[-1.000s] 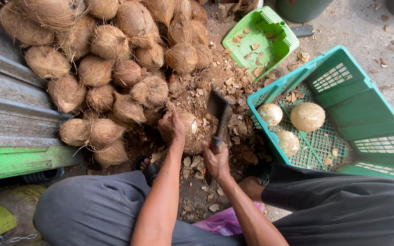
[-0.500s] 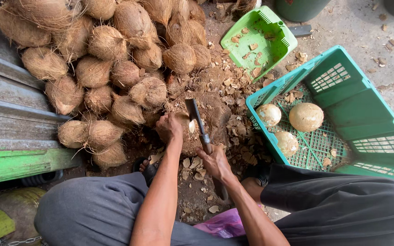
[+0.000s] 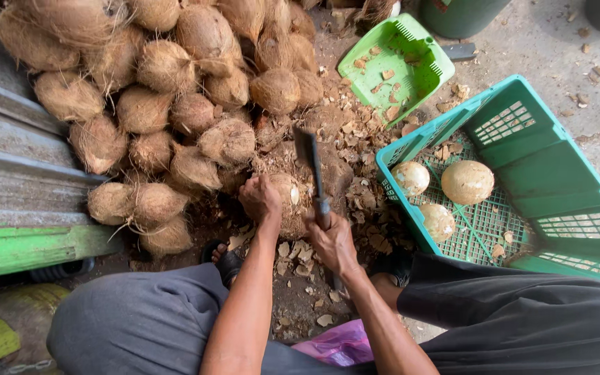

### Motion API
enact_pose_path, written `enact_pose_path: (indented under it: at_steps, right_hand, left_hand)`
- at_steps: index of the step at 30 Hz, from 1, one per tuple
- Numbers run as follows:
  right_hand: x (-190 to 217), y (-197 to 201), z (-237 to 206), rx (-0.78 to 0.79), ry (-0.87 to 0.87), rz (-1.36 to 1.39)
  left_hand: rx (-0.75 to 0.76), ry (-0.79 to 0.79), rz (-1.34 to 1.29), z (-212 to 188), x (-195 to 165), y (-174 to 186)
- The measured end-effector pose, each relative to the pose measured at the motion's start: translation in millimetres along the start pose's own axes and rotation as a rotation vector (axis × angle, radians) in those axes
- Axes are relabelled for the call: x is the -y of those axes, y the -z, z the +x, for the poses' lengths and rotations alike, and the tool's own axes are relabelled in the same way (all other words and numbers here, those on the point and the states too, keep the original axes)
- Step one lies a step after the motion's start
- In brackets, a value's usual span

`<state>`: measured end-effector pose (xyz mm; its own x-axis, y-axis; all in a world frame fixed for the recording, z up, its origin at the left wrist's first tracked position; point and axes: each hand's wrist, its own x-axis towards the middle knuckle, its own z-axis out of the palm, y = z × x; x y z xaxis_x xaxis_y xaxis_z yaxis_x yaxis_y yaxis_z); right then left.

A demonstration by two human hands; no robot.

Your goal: The person sits on the ground beside a large pile of husked coconuts and chops the fibrous husk off coconuts one at a time using a cleaver, striking the husk and rotating the coconut by hand. Peeled coconuts are placed into a green plastic crate, and husk debris accumulates on the ground.

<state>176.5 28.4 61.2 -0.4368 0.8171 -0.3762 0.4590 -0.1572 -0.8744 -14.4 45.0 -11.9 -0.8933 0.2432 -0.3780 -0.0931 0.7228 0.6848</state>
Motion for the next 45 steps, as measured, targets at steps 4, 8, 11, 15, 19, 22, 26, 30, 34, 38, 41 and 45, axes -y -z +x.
enact_pose_path:
  at_steps: [4,8,11,15,19,22,26,30,34,38,41,45]
  right_hand:
    - [-2.0,1.7,0.2,-0.1,0.142,0.035]
    - [-3.5,-3.0,2.3,0.096,-0.194,-0.179]
    - [-0.9,1.0,9.1,0.007,-0.14,-0.072]
    - [8.0,9.7,14.8,-0.05,-0.001,-0.102]
    - [21.9,16.0,8.5,-0.063,-0.086,-0.194]
    - [34.0,19.7,2.2,-0.092,0.024,-0.131]
    - [37.6,32.2,-10.8,-0.027,-0.059,0.038]
    - [28.3,24.9,-14.9,-0.029,-0.028,-0.062]
    - [22.1,12.4,-14.3,-0.023,-0.019,-0.157]
    - [21.5,27.9,-11.2,-0.04,-0.014,0.281]
    - [19.1,29.3,-10.3,-0.164,0.124,0.443]
    - [14.3,4.9,-5.8,-0.008,-0.024,0.224]
  left_hand:
    - [0.012,0.007,-0.023,-1.6,11.6,-3.6]
    - [0.032,0.023,-0.026,-1.6,12.1,-6.6]
    - [-0.023,-0.049,-0.029,-7.3,5.7,-4.4]
    - [0.006,0.001,-0.048,-19.7,-6.1,8.0]
    - [0.161,0.111,-0.117,-27.3,-13.0,20.9]
    - [0.077,-0.028,-0.28,-27.1,-9.9,20.7]
    - [0.099,-0.279,-0.439,-24.3,4.3,11.4]
    - [0.062,-0.204,-0.243,-12.1,5.0,1.4]
    - [0.037,-0.037,-0.245,-6.8,2.6,-4.2]
    - [-0.026,-0.138,-0.232,-3.7,10.6,-8.3]
    - [0.081,-0.094,-0.168,4.7,18.2,-9.3]
    - [0.027,-0.232,-0.16,16.7,19.2,-9.0]
